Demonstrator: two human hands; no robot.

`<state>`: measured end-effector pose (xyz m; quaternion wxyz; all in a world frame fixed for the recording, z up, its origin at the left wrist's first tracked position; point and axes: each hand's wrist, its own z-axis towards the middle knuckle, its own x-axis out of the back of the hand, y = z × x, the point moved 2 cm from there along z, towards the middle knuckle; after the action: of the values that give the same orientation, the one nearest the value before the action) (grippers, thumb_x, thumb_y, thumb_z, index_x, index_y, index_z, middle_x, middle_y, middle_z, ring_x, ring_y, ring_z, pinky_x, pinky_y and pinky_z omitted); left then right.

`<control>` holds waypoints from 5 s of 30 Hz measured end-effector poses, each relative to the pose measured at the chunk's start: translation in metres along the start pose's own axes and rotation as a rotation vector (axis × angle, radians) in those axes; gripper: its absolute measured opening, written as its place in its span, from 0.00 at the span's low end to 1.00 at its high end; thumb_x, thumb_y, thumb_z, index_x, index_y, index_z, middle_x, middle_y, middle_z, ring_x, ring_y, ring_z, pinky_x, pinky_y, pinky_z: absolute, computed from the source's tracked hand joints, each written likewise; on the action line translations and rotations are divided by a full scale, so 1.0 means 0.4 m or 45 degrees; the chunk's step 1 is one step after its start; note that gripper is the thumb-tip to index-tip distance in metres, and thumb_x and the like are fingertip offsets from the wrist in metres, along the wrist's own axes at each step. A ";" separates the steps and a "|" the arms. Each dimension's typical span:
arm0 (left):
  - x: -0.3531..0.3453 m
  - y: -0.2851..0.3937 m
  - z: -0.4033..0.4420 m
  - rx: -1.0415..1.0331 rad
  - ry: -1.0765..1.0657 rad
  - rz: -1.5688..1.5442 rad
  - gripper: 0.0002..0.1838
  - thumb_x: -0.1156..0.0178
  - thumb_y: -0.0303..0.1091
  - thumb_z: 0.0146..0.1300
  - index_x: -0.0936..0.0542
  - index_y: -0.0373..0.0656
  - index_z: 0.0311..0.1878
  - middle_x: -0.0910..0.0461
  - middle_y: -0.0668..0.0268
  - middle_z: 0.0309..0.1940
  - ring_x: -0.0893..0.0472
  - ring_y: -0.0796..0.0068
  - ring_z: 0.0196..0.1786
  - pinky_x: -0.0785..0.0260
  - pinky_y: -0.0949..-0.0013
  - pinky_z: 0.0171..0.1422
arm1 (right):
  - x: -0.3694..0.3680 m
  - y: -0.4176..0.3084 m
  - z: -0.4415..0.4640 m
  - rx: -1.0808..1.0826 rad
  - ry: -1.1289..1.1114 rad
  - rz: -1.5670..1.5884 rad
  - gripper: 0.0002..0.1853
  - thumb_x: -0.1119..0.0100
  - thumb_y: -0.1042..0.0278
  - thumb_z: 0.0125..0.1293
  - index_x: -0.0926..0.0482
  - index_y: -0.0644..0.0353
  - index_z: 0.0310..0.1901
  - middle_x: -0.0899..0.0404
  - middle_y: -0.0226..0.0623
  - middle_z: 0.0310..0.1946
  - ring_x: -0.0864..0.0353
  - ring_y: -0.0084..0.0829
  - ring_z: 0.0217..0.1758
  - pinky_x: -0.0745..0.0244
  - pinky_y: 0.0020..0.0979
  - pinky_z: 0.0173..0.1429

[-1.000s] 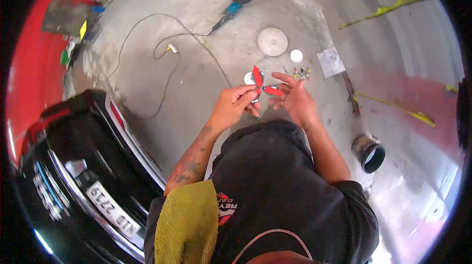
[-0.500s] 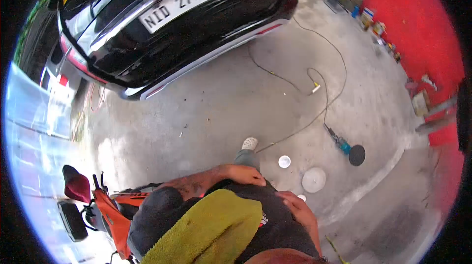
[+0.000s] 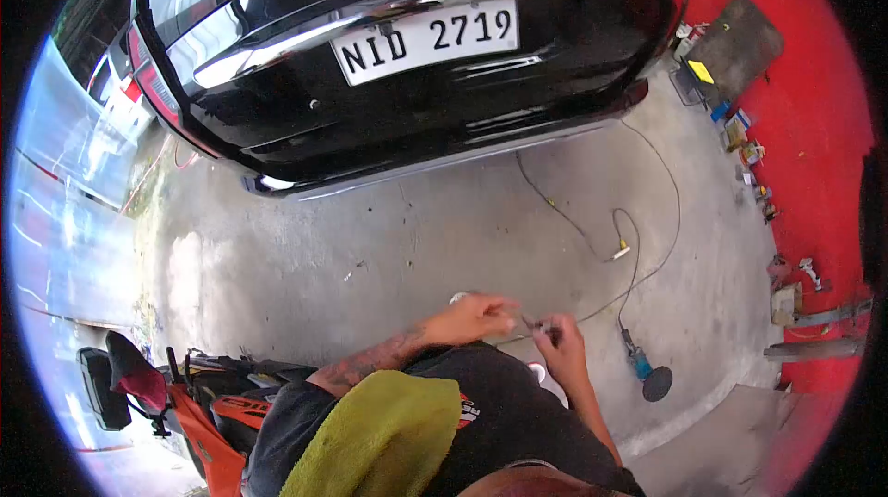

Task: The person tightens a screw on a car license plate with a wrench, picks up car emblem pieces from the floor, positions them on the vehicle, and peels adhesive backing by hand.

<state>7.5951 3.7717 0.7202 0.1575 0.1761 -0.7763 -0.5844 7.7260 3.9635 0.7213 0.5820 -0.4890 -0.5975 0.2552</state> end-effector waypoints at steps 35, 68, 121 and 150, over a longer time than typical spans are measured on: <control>1.100 0.523 0.022 -0.855 1.163 0.022 0.09 0.36 0.24 0.68 0.19 0.29 0.48 0.14 0.56 0.39 0.12 0.68 0.41 0.17 0.70 0.46 | -0.340 -0.870 0.974 1.234 0.715 0.294 0.20 0.28 0.75 0.57 0.18 0.59 0.53 0.20 0.34 0.34 0.20 0.26 0.32 0.25 0.26 0.34; 1.041 0.557 0.223 -0.791 1.726 0.771 0.09 0.32 0.27 0.61 0.14 0.36 0.44 0.12 0.58 0.33 0.12 0.72 0.33 0.22 0.71 0.39 | -0.081 -0.914 1.183 1.717 0.546 -0.357 0.19 0.33 0.73 0.62 0.20 0.58 0.55 0.23 0.40 0.42 0.18 0.45 0.41 0.21 0.39 0.45; 0.827 0.478 0.329 -0.534 2.336 0.451 0.10 0.33 0.25 0.64 0.14 0.38 0.49 0.15 0.72 0.37 0.23 0.89 0.36 0.33 0.82 0.37 | 0.029 -0.834 1.242 2.046 0.199 -0.327 0.18 0.29 0.73 0.55 0.17 0.59 0.49 0.22 0.32 0.32 0.20 0.33 0.37 0.27 0.35 0.39; 0.746 0.426 0.370 -0.506 2.442 0.464 0.12 0.31 0.25 0.61 0.13 0.42 0.49 0.16 0.72 0.36 0.22 0.88 0.35 0.35 0.82 0.35 | 0.040 -0.766 1.211 1.968 -0.033 -0.202 0.21 0.29 0.76 0.54 0.18 0.58 0.51 0.20 0.38 0.35 0.18 0.41 0.40 0.24 0.41 0.44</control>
<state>7.2481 3.8048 0.8561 0.8321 0.4224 -0.2240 -0.2813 7.1828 3.9857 0.9032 0.7672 0.1029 -0.2898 0.5628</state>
